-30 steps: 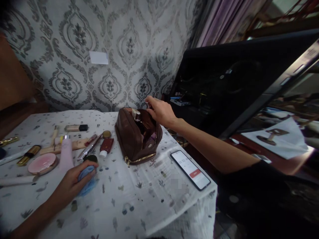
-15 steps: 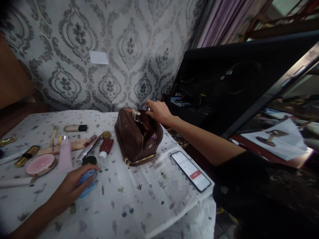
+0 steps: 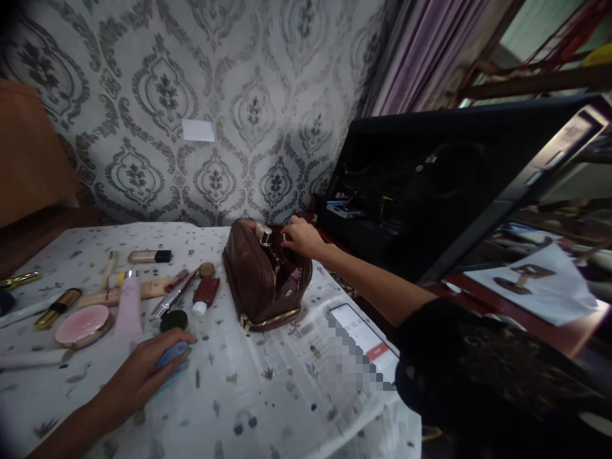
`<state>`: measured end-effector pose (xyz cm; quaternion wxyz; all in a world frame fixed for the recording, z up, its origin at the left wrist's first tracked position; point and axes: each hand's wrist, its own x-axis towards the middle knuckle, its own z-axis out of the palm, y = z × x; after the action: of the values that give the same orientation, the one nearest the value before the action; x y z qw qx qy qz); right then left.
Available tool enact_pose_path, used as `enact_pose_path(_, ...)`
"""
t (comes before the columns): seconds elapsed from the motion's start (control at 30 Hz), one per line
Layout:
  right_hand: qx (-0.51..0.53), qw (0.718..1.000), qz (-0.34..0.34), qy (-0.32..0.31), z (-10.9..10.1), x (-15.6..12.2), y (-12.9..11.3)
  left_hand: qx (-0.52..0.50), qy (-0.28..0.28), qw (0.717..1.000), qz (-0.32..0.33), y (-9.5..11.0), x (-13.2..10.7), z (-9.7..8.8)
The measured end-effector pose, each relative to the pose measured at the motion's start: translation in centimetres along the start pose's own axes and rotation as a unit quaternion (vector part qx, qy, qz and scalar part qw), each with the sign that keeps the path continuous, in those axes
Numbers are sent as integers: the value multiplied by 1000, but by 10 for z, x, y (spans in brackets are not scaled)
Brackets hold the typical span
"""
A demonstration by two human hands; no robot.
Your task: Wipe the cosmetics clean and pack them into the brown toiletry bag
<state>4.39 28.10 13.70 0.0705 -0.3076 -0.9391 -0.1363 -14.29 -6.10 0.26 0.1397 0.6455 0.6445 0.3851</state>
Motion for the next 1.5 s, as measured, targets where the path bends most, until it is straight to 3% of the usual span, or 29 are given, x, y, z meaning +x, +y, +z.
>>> enact_pose_path(0.2,14,1000,-26,10,-3,3,1,7,-15,1000,-2,1,0,0)
enact_pose_path(0.77,65,998,21,-6,-1,6,1,37,10,999,31,-11,-3,7)
enact_pose_path(1.03,101,992,54,55,-15,-10,-4,63,13,998,24,-21,-5,7)
enact_pose_path(1.13,119,989,-14,84,-18,-23,-15,85,18,996,25,-24,-6,6)
enact_pose_path(1.27,83,984,-155,-2,-15,-31,-31,121,32,992,34,-28,-7,4)
enact_pose_path(1.4,31,979,-188,-74,-8,-29,-36,145,9,988,57,-28,-7,2)
enact_pose_path(1.5,62,978,-183,-75,-7,-29,-34,147,20,988,49,-27,-8,2)
